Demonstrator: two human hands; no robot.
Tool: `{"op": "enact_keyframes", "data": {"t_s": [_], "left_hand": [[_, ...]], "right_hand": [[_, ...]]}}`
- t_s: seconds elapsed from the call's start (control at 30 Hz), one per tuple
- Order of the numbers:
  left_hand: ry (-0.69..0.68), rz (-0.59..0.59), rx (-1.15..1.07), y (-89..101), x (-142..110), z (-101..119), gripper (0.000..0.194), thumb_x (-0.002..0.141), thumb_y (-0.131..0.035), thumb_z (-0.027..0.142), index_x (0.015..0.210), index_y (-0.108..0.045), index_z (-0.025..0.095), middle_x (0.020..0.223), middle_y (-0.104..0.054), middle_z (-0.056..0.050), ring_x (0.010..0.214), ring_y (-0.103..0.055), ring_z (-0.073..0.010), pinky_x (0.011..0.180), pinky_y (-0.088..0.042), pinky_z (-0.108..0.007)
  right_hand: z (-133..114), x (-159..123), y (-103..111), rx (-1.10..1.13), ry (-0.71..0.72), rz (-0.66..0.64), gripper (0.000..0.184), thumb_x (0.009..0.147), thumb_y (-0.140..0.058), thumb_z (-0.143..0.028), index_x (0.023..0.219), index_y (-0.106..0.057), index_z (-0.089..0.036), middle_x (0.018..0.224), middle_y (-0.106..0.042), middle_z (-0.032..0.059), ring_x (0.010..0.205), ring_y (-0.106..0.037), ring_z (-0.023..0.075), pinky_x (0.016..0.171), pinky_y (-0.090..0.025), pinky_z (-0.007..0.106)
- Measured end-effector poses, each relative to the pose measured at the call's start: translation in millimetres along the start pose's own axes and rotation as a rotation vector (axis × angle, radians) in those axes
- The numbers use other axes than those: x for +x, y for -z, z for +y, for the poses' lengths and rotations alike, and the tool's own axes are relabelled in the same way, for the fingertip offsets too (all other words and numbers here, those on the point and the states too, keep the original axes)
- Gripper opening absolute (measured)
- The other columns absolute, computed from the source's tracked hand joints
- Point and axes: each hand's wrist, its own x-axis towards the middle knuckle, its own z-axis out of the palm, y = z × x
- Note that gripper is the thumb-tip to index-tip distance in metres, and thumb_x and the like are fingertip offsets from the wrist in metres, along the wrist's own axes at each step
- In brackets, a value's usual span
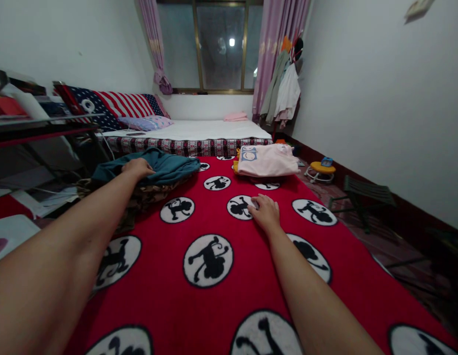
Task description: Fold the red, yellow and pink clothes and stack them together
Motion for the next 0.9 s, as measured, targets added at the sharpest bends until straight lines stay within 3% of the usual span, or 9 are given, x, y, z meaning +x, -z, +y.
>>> {"op": "enact_keyframes", "data": {"t_s": [0.17,0.3,0.37,0.47,0.53,0.6,0.77,0.83,0.9], "left_hand": [[0.013,0.114,0.029,10.3,-21,83,0.022,0.079,-0.061,0.024,0.090,-0.073,0.010,0.085,-0.071,-0.005,0.089,-0.061,-0.0211,0.084,-0.044,-0.027],[-0.416,0.107,-0.291,1.9,-89,178,0.022,0.081,-0.060,0.026,0.093,-0.072,0.012,0.091,-0.072,-0.006,0.081,-0.062,-0.0170,0.079,-0.047,-0.026],[-0.671,-0.152,-0.401,-7.3,-144,210,0.018,0.080,-0.063,0.021,0.093,-0.072,0.012,0.086,-0.071,-0.006,0.076,-0.062,-0.0156,0.072,-0.048,-0.024],[-1.074,-0.922,-0.401,-15.4,-220,229,0.024,0.081,-0.068,0.024,0.104,-0.071,0.016,0.094,-0.072,-0.005,0.077,-0.066,-0.0144,0.068,-0.049,-0.020],[-1.159,-1.140,-0.418,-13.1,-247,227,0.030,0.083,-0.069,0.029,0.110,-0.069,0.018,0.093,-0.072,-0.005,0.077,-0.067,-0.0139,0.066,-0.049,-0.018],[-1.136,-0.987,-0.435,-6.7,-250,218,0.030,0.086,-0.065,0.034,0.112,-0.069,0.019,0.093,-0.072,-0.005,0.080,-0.067,-0.0141,0.070,-0.050,-0.019],[-0.695,0.099,-0.107,-2.0,-188,164,0.029,0.088,-0.058,0.034,0.113,-0.068,0.023,0.122,-0.063,-0.009,0.118,-0.053,-0.0265,0.105,-0.037,-0.042],[-0.444,0.231,0.135,-10.5,-163,127,0.048,0.083,-0.062,0.042,0.128,-0.060,0.025,0.140,-0.049,-0.011,0.133,-0.038,-0.0333,0.111,-0.027,-0.050],[-0.220,0.160,0.289,-23.0,-150,91,0.071,0.079,-0.063,0.055,0.140,-0.049,0.023,0.145,-0.042,-0.017,0.135,-0.034,-0.0382,0.107,-0.030,-0.053]], "right_hand": [[3,3,-2,0.125,-0.009,0.062,0.025,0.082,-0.061,-0.035,0.102,-0.070,-0.023,0.122,-0.066,0.0085,0.117,-0.055,0.0263,0.103,-0.034,0.045],[10,12,-1,0.655,-0.169,0.241,0.043,0.085,-0.050,-0.054,0.103,-0.067,-0.019,0.107,-0.071,0.0098,0.097,-0.065,0.0225,0.085,-0.047,0.035],[15,16,5,1.012,-0.272,0.315,0.053,0.085,-0.042,-0.063,0.104,-0.063,-0.019,0.110,-0.069,0.0093,0.090,-0.067,0.0203,0.071,-0.049,0.029],[24,18,19,1.412,-0.409,0.292,0.059,0.087,-0.030,-0.068,0.101,-0.061,-0.021,0.109,-0.070,0.0067,0.084,-0.070,0.0166,0.061,-0.048,0.024],[29,17,28,1.537,-0.451,0.225,0.060,0.089,-0.024,-0.069,0.096,-0.062,-0.022,0.101,-0.072,0.0058,0.084,-0.070,0.0163,0.063,-0.048,0.024],[30,16,31,1.552,-0.433,0.148,0.061,0.089,-0.025,-0.070,0.094,-0.063,-0.022,0.097,-0.073,0.0057,0.086,-0.070,0.0178,0.066,-0.049,0.026],[18,15,20,1.294,-0.266,-0.069,0.059,0.079,-0.047,-0.073,0.096,-0.066,-0.020,0.098,-0.073,0.0087,0.086,-0.070,0.0216,0.071,-0.051,0.030],[8,13,15,1.150,-0.145,-0.138,0.058,0.074,-0.058,-0.069,0.100,-0.066,-0.018,0.103,-0.072,0.0106,0.093,-0.069,0.0236,0.079,-0.052,0.033],[-1,11,12,0.985,-0.018,-0.193,0.057,0.073,-0.064,-0.061,0.109,-0.064,-0.016,0.112,-0.070,0.0121,0.104,-0.066,0.0242,0.087,-0.051,0.035]]}}
